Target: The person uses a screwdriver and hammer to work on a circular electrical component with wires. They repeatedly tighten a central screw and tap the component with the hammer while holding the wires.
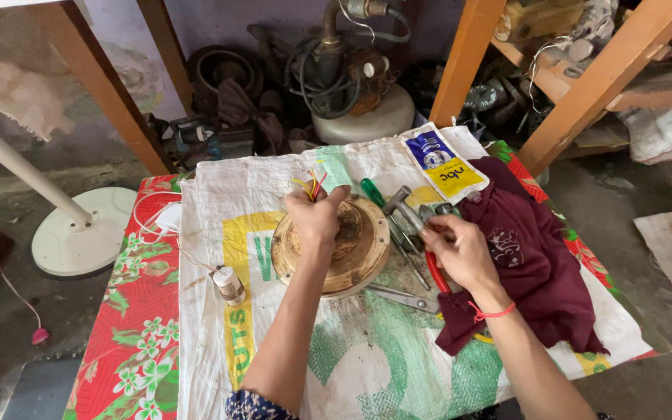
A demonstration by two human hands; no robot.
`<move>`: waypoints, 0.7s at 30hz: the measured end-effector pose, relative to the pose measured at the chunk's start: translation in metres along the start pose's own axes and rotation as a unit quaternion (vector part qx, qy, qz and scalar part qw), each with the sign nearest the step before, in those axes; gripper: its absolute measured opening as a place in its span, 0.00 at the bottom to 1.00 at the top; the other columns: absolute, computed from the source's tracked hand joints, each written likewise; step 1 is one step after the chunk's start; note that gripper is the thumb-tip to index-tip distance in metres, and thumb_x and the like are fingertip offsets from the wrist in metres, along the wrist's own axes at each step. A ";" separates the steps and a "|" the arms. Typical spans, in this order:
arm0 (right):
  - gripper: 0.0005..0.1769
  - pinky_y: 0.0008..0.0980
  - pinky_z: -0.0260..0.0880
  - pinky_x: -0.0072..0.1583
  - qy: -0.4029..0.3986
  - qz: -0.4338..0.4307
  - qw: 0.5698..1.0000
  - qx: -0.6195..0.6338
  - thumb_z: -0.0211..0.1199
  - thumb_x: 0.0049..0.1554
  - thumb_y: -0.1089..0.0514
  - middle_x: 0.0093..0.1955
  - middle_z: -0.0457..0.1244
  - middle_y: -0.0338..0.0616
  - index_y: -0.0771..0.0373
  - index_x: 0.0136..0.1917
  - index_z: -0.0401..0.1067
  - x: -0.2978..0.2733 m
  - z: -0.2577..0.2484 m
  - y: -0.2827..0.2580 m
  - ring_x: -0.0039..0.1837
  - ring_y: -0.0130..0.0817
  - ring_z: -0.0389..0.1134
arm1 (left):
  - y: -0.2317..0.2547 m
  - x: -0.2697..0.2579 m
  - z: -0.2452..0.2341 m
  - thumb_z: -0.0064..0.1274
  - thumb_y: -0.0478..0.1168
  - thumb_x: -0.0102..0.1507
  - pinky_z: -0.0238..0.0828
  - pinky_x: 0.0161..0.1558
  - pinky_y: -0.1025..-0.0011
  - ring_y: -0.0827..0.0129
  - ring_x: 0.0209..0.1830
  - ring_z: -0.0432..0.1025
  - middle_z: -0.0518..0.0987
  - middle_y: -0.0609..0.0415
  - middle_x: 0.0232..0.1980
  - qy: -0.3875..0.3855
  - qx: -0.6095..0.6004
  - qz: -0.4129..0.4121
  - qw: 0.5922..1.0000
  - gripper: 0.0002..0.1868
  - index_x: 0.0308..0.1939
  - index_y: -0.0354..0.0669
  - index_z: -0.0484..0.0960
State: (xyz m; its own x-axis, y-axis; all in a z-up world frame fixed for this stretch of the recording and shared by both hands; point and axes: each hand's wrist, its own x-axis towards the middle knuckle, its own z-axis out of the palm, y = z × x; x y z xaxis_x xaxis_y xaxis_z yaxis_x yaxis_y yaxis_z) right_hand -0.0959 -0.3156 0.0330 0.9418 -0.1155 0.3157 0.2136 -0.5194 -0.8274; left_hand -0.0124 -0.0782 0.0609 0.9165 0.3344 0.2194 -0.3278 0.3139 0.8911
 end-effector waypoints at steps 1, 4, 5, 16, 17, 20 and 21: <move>0.16 0.31 0.61 0.34 -0.017 0.046 0.997 0.052 0.64 0.59 0.57 0.36 0.68 0.44 0.68 0.58 0.75 -0.001 -0.003 -0.003 0.32 0.28 0.62 | -0.001 0.003 -0.005 0.67 0.28 0.50 0.51 0.22 0.72 0.79 0.18 0.57 0.68 0.62 0.21 -0.027 -0.030 0.022 0.999 0.17 0.20 0.43 0.70; 0.14 0.24 0.56 0.31 -0.007 0.040 0.989 0.141 0.60 0.61 0.57 0.33 0.65 0.37 0.69 0.55 0.75 -0.017 -0.010 -0.014 0.29 0.19 0.59 | 0.002 0.006 -0.026 0.63 0.25 0.55 0.50 0.22 0.74 0.80 0.18 0.53 0.64 0.63 0.20 -0.088 -0.135 0.038 0.986 0.23 0.18 0.48 0.64; 0.13 0.24 0.56 0.31 -0.002 0.025 0.989 0.143 0.61 0.62 0.57 0.33 0.65 0.37 0.70 0.52 0.74 -0.022 -0.011 -0.018 0.30 0.20 0.59 | 0.006 0.009 -0.033 0.59 0.24 0.56 0.51 0.21 0.73 0.79 0.15 0.52 0.64 0.61 0.18 -0.097 -0.179 0.010 0.979 0.21 0.18 0.47 0.64; 0.13 0.23 0.64 0.41 0.079 -0.226 0.967 -0.088 0.63 0.64 0.52 0.36 0.65 0.38 0.65 0.51 0.74 -0.041 -0.010 -0.043 0.39 0.18 0.66 | 0.015 0.009 -0.043 0.52 0.24 0.59 0.48 0.17 0.75 0.79 0.12 0.49 0.62 0.59 0.15 -0.124 -0.269 -0.032 0.954 0.18 0.18 0.45 0.66; 0.12 0.25 0.62 0.38 0.072 -0.172 0.980 -0.068 0.63 0.63 0.53 0.34 0.64 0.39 0.65 0.51 0.74 -0.041 -0.011 -0.045 0.36 0.20 0.63 | 0.016 0.009 -0.044 0.52 0.24 0.59 0.50 0.18 0.75 0.79 0.12 0.50 0.62 0.59 0.15 -0.120 -0.266 -0.028 0.956 0.18 0.18 0.44 0.66; 0.11 0.28 0.58 0.35 0.079 -0.087 0.992 0.053 0.61 0.63 0.55 0.31 0.62 0.39 0.66 0.51 0.75 -0.037 -0.022 -0.054 0.32 0.22 0.60 | 0.016 0.010 -0.044 0.52 0.24 0.60 0.55 0.21 0.73 0.78 0.13 0.51 0.63 0.59 0.16 -0.134 -0.268 -0.009 0.954 0.17 0.20 0.42 0.68; 0.11 0.26 0.59 0.36 0.102 -0.105 0.980 0.133 0.59 0.65 0.55 0.34 0.63 0.37 0.66 0.52 0.74 -0.032 -0.027 -0.056 0.34 0.21 0.61 | 0.015 0.008 -0.044 0.52 0.24 0.60 0.57 0.22 0.72 0.77 0.13 0.52 0.63 0.59 0.16 -0.143 -0.271 -0.005 0.952 0.16 0.20 0.42 0.69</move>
State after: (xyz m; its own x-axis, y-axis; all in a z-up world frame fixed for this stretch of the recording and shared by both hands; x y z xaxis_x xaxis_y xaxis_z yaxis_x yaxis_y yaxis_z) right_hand -0.1450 -0.3056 0.0822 0.8040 -0.2098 0.5564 0.4833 -0.3148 -0.8169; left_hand -0.0198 -0.0318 0.0589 0.9201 0.0979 0.3792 -0.3171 0.7544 0.5748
